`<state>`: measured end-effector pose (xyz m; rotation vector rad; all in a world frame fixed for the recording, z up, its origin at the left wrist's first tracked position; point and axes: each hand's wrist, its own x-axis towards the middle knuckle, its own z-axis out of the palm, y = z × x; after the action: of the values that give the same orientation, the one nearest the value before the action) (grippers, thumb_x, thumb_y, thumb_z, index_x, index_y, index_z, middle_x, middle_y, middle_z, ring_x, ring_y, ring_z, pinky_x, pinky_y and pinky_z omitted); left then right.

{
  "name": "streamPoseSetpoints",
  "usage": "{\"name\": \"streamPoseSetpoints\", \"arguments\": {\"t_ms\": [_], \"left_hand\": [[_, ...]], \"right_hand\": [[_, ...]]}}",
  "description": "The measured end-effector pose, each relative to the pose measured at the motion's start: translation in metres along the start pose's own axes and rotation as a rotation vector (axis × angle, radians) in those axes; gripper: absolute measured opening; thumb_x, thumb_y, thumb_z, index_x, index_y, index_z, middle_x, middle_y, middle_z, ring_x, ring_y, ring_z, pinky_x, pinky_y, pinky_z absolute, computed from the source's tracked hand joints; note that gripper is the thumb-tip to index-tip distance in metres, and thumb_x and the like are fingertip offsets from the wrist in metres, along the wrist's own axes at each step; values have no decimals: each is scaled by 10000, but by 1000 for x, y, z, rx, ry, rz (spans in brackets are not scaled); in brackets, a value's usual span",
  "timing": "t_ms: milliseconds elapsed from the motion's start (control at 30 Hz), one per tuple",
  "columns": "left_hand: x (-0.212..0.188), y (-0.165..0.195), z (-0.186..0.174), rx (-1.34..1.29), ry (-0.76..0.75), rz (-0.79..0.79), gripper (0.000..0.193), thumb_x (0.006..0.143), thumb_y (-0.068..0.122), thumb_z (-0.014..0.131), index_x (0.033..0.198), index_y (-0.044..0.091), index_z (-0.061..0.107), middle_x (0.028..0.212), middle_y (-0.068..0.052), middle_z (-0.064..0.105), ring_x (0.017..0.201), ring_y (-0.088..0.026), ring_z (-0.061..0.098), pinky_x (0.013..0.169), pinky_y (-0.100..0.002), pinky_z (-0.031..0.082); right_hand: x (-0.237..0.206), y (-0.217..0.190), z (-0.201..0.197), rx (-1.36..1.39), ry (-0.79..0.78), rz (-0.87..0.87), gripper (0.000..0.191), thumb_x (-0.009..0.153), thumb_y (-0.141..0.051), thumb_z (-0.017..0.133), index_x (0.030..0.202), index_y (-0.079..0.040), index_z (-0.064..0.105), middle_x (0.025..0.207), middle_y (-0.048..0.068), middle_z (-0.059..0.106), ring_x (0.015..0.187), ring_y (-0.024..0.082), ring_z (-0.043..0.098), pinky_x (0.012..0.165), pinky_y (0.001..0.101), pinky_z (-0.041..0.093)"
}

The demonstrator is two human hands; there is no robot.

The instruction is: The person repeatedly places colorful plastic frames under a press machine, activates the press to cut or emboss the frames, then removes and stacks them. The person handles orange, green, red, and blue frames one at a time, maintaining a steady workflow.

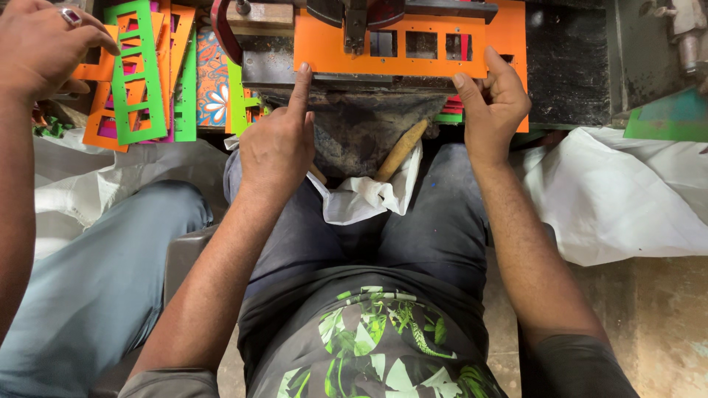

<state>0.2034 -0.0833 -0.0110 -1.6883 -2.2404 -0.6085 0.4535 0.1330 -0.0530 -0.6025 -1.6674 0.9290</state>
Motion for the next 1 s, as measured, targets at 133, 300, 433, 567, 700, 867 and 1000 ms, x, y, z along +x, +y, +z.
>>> {"name": "streamPoseSetpoints", "arguments": {"t_ms": [133, 300, 433, 567, 700, 867, 1000], "left_hand": [[1, 0, 1, 0, 11, 0, 792, 950, 207, 746, 1623, 133, 335, 668, -86, 628, 538, -273, 625, 521, -435, 512], [0, 2, 1, 4, 6, -6, 791, 947, 211, 750, 1620, 140, 341, 663, -89, 628, 535, -276, 625, 522, -436, 512], [1, 2, 1, 1, 14, 0, 788, 954, 206, 749, 1623, 135, 339, 668, -87, 631, 538, -278, 627, 523, -436, 513], [1, 1, 1, 5, 15, 2, 786, 952, 210, 749, 1621, 139, 342, 666, -88, 632, 540, -276, 629, 523, -434, 513], [1, 1, 1, -2, 15, 2, 791, 950, 206, 750, 1623, 139, 340, 665, -88, 631, 541, -276, 630, 526, -434, 516], [1, 3, 2, -10, 10, -5, 793, 949, 204, 750, 1624, 140, 340, 666, -87, 632, 545, -277, 633, 527, -437, 516], [1, 2, 3, 12, 10, -7, 786, 951, 221, 746, 1622, 157, 342, 671, -87, 635, 561, -280, 641, 533, -440, 519]], "right_hand": [[1, -1, 0, 0, -1, 1, 445, 1046, 3, 777, 1420, 111, 563, 976, 61, 709, 812, 59, 623, 722, 203, 528], [1, -5, -1, -2, -5, 6, 441, 1045, 6, 772, 1416, 112, 558, 1027, 83, 721, 858, 77, 661, 760, 212, 560], [2, -7, 0, 10, -7, 9, 433, 1044, 13, 763, 1410, 108, 554, 1077, 113, 741, 892, 95, 690, 778, 221, 577], [3, -9, 0, 25, -20, 5, 421, 1056, 16, 750, 1412, 104, 544, 1122, 130, 749, 952, 115, 722, 821, 239, 608], [3, -9, 0, 26, -11, 11, 433, 1043, 17, 765, 1409, 107, 552, 1125, 134, 739, 938, 114, 702, 816, 238, 590], [3, -10, 0, 31, -12, 13, 438, 1043, 12, 767, 1410, 107, 548, 1144, 140, 742, 952, 117, 705, 833, 242, 597], [2, -11, 0, 34, -9, 29, 445, 1040, 6, 765, 1414, 105, 545, 1149, 138, 739, 970, 120, 709, 839, 244, 594]]}}
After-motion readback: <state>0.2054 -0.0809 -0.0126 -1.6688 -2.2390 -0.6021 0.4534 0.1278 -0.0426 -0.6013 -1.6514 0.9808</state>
